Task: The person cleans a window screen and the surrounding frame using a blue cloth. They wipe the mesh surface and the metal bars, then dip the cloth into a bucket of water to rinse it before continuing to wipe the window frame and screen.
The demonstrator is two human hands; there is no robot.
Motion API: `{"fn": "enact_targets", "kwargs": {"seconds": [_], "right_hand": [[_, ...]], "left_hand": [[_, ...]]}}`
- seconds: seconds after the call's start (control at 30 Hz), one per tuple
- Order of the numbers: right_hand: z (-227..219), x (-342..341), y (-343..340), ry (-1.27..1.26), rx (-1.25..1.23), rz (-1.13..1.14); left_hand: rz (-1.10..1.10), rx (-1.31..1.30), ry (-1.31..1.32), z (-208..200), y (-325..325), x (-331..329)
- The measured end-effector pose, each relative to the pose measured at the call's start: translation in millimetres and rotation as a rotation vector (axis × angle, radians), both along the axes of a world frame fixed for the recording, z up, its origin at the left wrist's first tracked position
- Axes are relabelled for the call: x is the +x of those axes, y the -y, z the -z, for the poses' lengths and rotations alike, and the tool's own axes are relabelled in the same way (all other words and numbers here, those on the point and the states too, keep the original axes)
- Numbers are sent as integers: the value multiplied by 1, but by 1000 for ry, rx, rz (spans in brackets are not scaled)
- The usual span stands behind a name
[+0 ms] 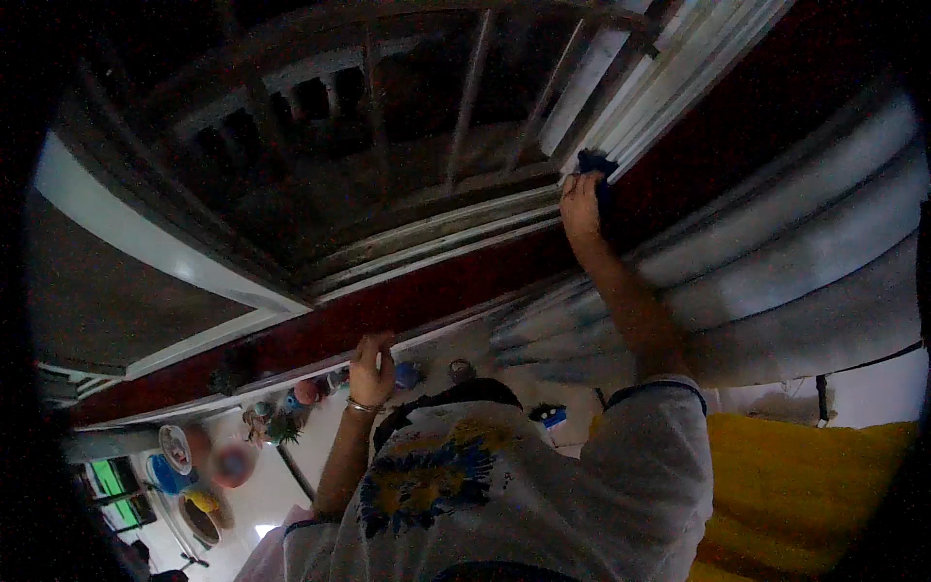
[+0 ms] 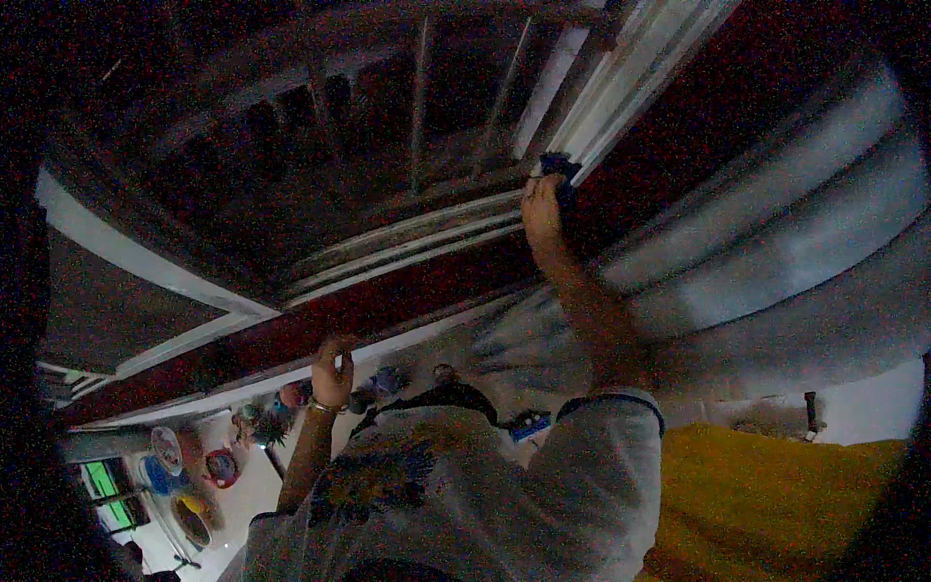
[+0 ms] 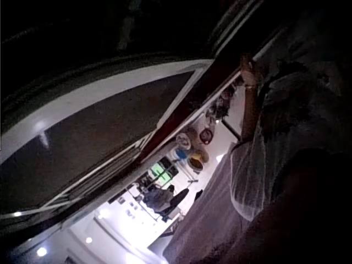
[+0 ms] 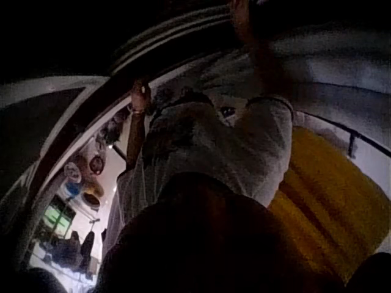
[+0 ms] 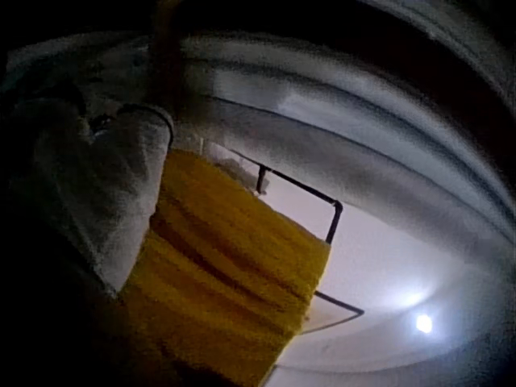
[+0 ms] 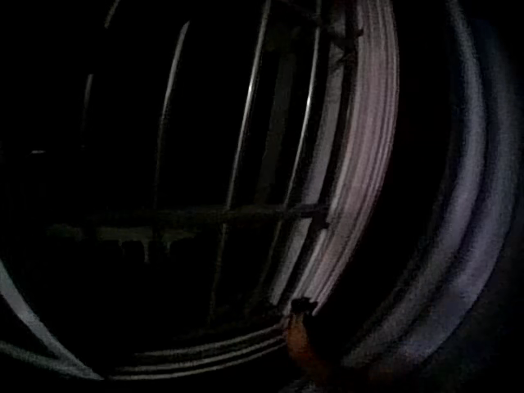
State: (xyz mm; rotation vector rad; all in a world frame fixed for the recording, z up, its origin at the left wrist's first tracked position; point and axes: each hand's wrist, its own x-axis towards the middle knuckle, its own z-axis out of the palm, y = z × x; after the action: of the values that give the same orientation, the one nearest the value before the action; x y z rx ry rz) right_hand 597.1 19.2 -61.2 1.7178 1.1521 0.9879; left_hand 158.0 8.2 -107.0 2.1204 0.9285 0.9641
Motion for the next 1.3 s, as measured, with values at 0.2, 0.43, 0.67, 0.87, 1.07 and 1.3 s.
{"fn": "enact_targets", "kwargs": {"seconds": [0.2, 0.43, 0.67, 0.87, 1.07, 1.3], "right_hand": [[29, 4, 2, -187, 158, -147], [82, 43, -10, -231, 272, -173], [43, -5, -14, 166, -101, 124], [93, 36, -32, 129, 71, 93], [36, -11, -27, -176, 111, 40], [52, 1, -44, 68, -71, 212]], "left_hand": [[-72, -16, -21, -4, 9, -14], [-53, 143, -23, 6, 5, -15], [-84, 84, 16, 0, 13, -12], [-77, 38, 9, -9, 10, -16], [-100, 36, 14, -5, 14, -21], [-97, 79, -19, -7, 8, -36]]}}
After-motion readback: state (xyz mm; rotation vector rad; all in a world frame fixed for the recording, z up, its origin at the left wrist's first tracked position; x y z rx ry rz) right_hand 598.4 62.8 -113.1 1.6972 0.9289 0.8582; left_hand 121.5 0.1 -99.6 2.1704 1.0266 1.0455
